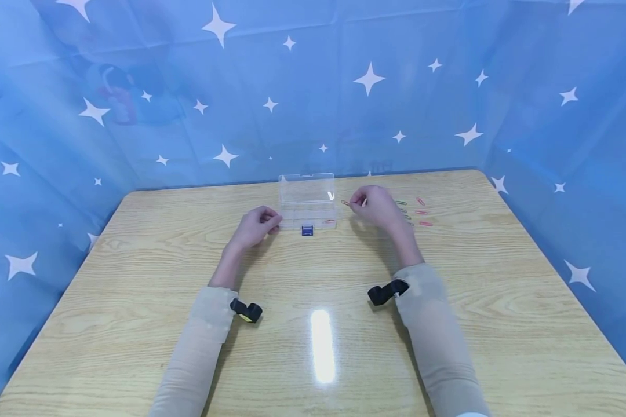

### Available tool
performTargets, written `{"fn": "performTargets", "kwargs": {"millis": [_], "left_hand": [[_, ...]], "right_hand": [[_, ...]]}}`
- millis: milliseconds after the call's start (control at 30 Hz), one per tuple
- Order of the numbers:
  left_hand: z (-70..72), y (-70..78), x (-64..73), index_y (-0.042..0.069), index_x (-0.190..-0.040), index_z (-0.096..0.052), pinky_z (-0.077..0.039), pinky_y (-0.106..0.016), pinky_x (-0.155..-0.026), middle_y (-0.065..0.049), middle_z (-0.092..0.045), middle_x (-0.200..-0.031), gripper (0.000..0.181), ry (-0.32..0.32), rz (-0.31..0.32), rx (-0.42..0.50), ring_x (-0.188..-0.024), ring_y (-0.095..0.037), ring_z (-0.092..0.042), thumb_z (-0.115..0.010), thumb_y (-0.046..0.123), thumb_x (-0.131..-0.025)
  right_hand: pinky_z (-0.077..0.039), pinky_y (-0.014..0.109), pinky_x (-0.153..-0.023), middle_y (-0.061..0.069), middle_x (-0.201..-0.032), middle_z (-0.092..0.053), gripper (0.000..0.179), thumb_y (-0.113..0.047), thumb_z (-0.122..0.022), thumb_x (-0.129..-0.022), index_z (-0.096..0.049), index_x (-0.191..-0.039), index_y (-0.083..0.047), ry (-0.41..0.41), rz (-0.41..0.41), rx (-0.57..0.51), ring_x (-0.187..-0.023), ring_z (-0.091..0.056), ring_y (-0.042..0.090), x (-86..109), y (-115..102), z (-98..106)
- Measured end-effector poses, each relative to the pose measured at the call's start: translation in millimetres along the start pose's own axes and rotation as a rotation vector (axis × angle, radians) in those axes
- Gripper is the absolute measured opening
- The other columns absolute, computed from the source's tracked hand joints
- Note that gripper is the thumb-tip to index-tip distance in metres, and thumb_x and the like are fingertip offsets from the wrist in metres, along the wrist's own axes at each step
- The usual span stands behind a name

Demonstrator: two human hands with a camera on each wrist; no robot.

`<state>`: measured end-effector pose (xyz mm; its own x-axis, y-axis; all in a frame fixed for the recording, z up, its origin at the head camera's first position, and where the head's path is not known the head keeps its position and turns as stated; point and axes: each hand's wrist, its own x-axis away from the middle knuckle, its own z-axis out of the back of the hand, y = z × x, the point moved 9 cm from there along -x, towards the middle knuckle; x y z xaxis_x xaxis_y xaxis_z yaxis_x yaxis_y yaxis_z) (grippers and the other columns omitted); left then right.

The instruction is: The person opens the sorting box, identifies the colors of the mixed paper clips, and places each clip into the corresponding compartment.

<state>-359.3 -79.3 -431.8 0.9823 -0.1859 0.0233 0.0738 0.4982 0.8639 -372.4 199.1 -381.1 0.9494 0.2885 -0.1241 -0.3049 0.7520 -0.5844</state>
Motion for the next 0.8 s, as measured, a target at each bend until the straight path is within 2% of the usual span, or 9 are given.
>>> {"fn": "performTargets", "kwargs": {"millis": [333, 800], "left_hand": [[-0.2, 0.4, -1.0, 0.0, -0.113, -0.064, -0.049, -0.028, -0.07, -0.011, -0.067, -0.093, 0.026, 0.005, -0.01, 0.001, -0.083, -0.021, -0.065, -0.06, 0.025, -0.104], [0.2, -0.3, -1.3, 0.0, -0.113, -0.063, -0.049, -0.028, -0.069, -0.011, -0.067, -0.092, 0.026, 0.0, -0.013, -0.007, -0.083, -0.021, -0.066, -0.06, 0.025, -0.104]], "right_hand": [[-0.047, 0.036, -0.069, 0.008, -0.088, -0.068, 0.014, -0.015, -0.065, -0.098, -0.072, -0.096, -0.003, -0.05, 0.046, 0.008, -0.076, -0.058, 0.022, -5.8, -24, -20], [-0.048, 0.036, -0.071, 0.009, -0.088, -0.067, 0.009, -0.009, -0.066, -0.096, -0.072, -0.094, -0.003, -0.082, 0.051, -0.006, -0.079, -0.06, 0.022, -8.8, -30, -40]]}}
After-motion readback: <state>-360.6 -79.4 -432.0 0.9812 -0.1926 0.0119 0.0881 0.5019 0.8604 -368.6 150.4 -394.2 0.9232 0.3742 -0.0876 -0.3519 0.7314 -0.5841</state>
